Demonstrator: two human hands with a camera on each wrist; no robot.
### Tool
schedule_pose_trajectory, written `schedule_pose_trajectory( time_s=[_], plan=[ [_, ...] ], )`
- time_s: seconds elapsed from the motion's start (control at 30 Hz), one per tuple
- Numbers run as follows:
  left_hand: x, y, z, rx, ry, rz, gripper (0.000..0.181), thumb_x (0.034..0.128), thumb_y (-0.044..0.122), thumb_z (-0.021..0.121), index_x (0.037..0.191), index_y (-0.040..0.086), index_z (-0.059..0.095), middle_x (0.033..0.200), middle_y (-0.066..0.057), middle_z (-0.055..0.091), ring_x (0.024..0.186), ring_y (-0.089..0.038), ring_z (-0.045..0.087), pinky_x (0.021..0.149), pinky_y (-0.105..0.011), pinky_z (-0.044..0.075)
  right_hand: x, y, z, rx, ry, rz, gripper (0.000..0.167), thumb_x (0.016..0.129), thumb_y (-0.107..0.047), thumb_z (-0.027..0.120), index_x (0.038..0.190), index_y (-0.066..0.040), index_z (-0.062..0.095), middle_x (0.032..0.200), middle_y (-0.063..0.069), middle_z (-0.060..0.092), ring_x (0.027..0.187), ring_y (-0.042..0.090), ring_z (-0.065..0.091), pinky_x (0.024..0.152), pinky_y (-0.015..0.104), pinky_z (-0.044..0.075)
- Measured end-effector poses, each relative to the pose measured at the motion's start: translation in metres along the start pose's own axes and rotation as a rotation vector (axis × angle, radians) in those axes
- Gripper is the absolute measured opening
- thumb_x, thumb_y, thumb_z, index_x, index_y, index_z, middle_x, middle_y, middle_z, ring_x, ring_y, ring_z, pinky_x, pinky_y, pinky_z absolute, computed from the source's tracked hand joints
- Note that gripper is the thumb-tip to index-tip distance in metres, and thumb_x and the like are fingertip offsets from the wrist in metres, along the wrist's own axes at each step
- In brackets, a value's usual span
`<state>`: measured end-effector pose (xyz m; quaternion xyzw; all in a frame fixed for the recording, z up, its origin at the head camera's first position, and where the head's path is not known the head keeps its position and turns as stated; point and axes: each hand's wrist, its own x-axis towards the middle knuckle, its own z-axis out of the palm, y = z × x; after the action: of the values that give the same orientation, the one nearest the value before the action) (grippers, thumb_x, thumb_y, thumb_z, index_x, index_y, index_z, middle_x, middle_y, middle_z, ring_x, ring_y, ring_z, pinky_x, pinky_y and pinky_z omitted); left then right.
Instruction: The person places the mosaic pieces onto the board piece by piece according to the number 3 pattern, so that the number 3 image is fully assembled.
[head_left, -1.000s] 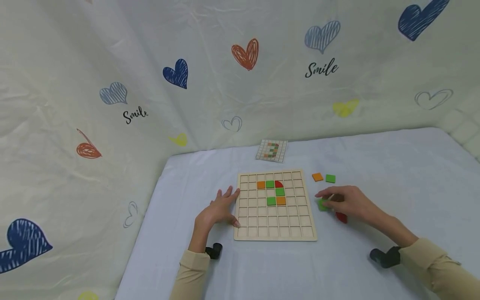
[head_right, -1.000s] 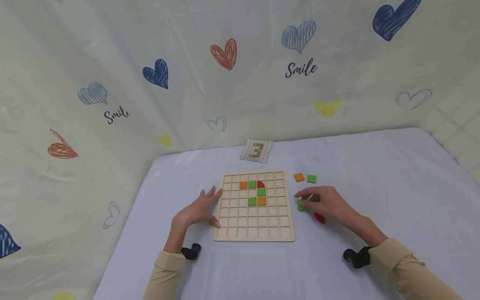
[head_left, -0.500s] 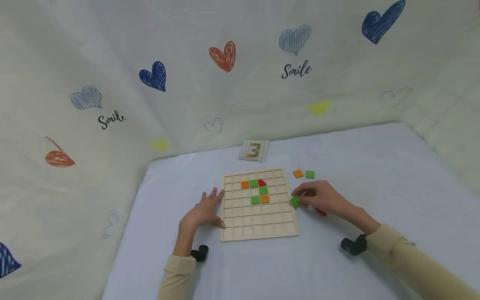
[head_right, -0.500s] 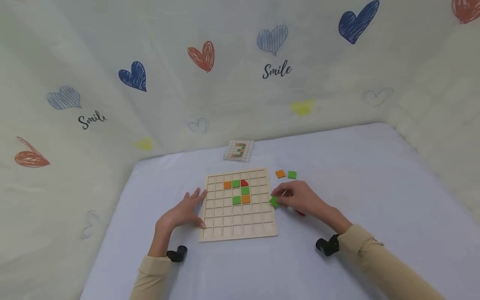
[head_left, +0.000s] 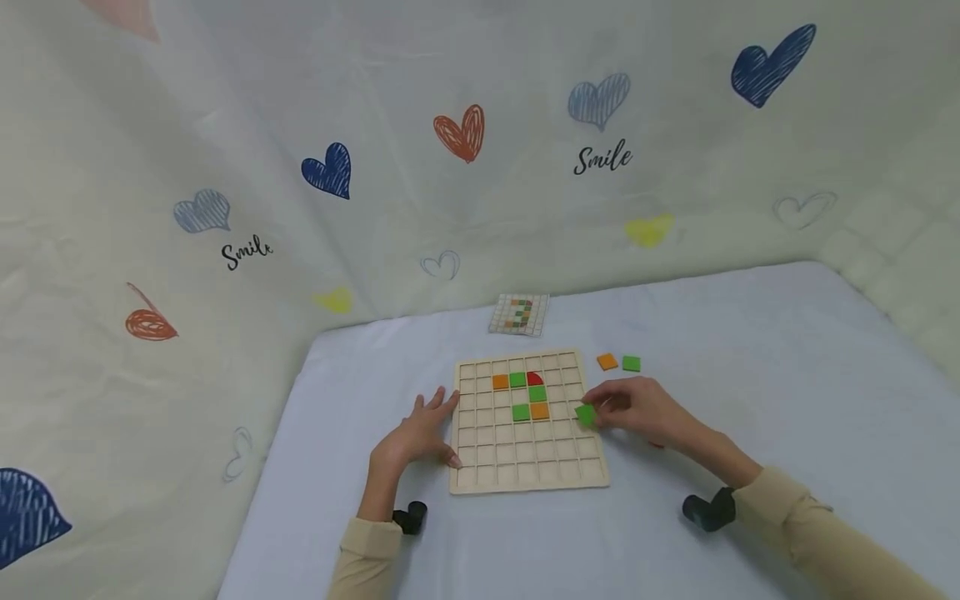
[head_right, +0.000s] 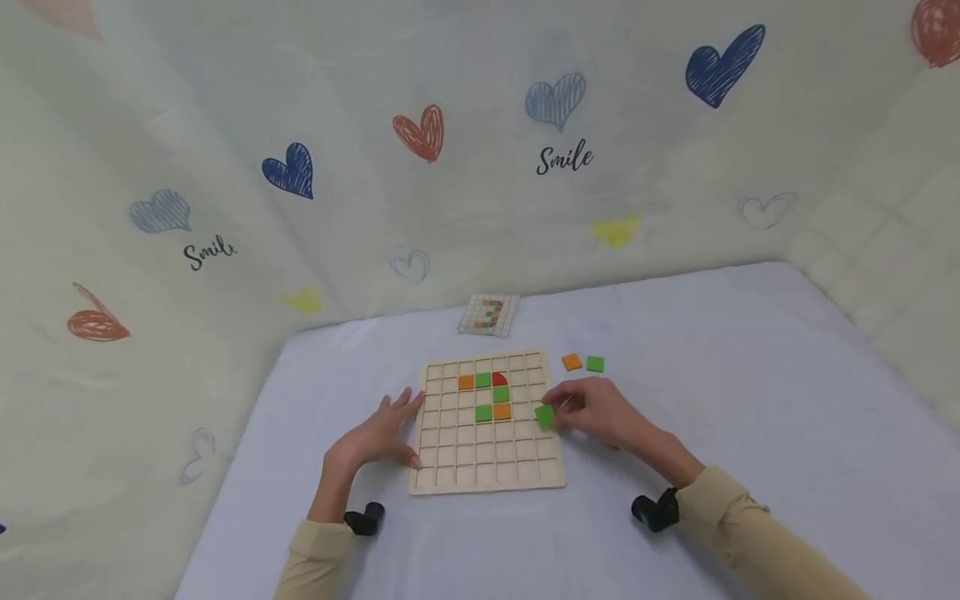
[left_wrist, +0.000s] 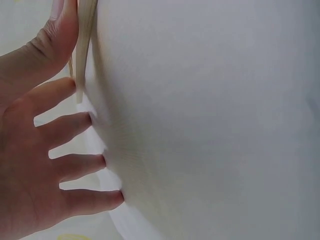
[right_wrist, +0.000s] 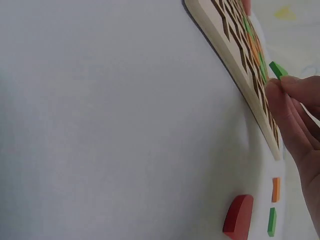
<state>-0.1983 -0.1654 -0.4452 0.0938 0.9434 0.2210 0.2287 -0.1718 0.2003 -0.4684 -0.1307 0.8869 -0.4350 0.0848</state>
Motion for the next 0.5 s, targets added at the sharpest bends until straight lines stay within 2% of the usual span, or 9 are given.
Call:
schedule_pose_trajectory(
  time_s=[0.27,0.5],
  plan=[
    [-0.001,-0.001,-0.002,0.009,0.000,0.002,0.113,0.0684,0.016,0.095,0.163,0.015,0.033,0.172,-0.014,0.017,0.158,-0.048,0.003,0.120,-0.073,0.017,0.012,-0.009,0.012,0.021,-0.043,-0.043,0.031,0.084,-0.010,0.083,0.113,-0.003,0.077,0.092,-0.001,0.075,0.079,0.010,0.066,0.070,0.020,0.055],
    [0.001,-0.001,-0.001,0.021,-0.006,0.007,0.112,0.0705,0.017,0.094,0.163,0.016,0.032,0.172,-0.012,0.016,0.158,-0.047,0.003,0.121,-0.071,0.017,0.022,-0.020,0.025,-0.001,-0.083,-0.082,0.029,0.083,-0.016,0.085,0.108,-0.005,0.077,0.090,-0.003,0.073,0.080,0.010,0.063,0.071,0.021,0.053]
  ],
)
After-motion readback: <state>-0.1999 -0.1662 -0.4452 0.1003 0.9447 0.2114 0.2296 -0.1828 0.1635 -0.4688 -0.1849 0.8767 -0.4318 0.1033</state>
